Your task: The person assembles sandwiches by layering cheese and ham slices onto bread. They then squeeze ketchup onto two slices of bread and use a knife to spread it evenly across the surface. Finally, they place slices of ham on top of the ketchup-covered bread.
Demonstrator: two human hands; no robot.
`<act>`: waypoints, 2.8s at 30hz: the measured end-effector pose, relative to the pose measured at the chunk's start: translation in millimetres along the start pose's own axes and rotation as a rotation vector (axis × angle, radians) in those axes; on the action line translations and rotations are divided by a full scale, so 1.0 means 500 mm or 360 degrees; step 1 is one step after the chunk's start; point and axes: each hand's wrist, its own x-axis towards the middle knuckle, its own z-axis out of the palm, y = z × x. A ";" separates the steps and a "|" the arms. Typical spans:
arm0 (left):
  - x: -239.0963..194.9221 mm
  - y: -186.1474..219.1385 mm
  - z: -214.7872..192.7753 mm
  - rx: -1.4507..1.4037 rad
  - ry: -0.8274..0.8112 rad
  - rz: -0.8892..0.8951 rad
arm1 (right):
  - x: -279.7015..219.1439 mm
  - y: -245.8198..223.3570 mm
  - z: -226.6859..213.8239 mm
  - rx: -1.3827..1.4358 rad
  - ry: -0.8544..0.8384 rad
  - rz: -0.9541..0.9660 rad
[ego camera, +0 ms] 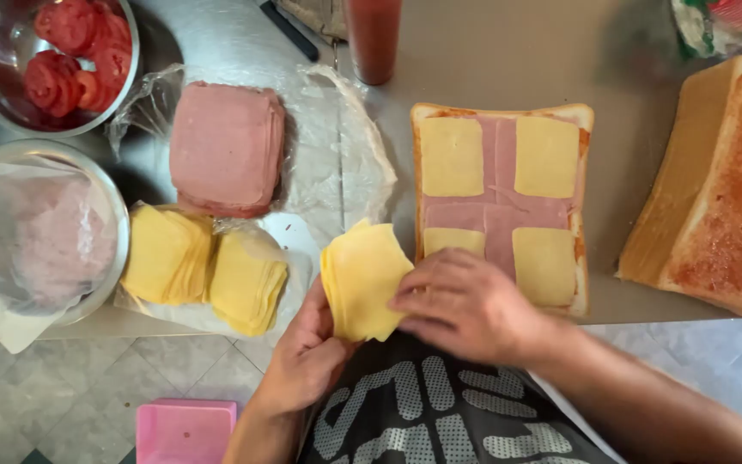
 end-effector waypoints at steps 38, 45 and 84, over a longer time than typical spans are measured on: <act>0.023 -0.003 0.010 0.0067 0.0403 -0.0191 | -0.107 0.207 -0.034 0.1433 0.1156 0.2000; 0.017 -0.015 -0.002 -0.0043 0.0410 -0.0140 | -0.136 0.253 0.007 0.1231 0.1076 0.2168; 0.051 -0.003 0.091 0.0217 -0.0025 0.0057 | -0.016 -0.051 0.021 0.0248 0.0480 0.0911</act>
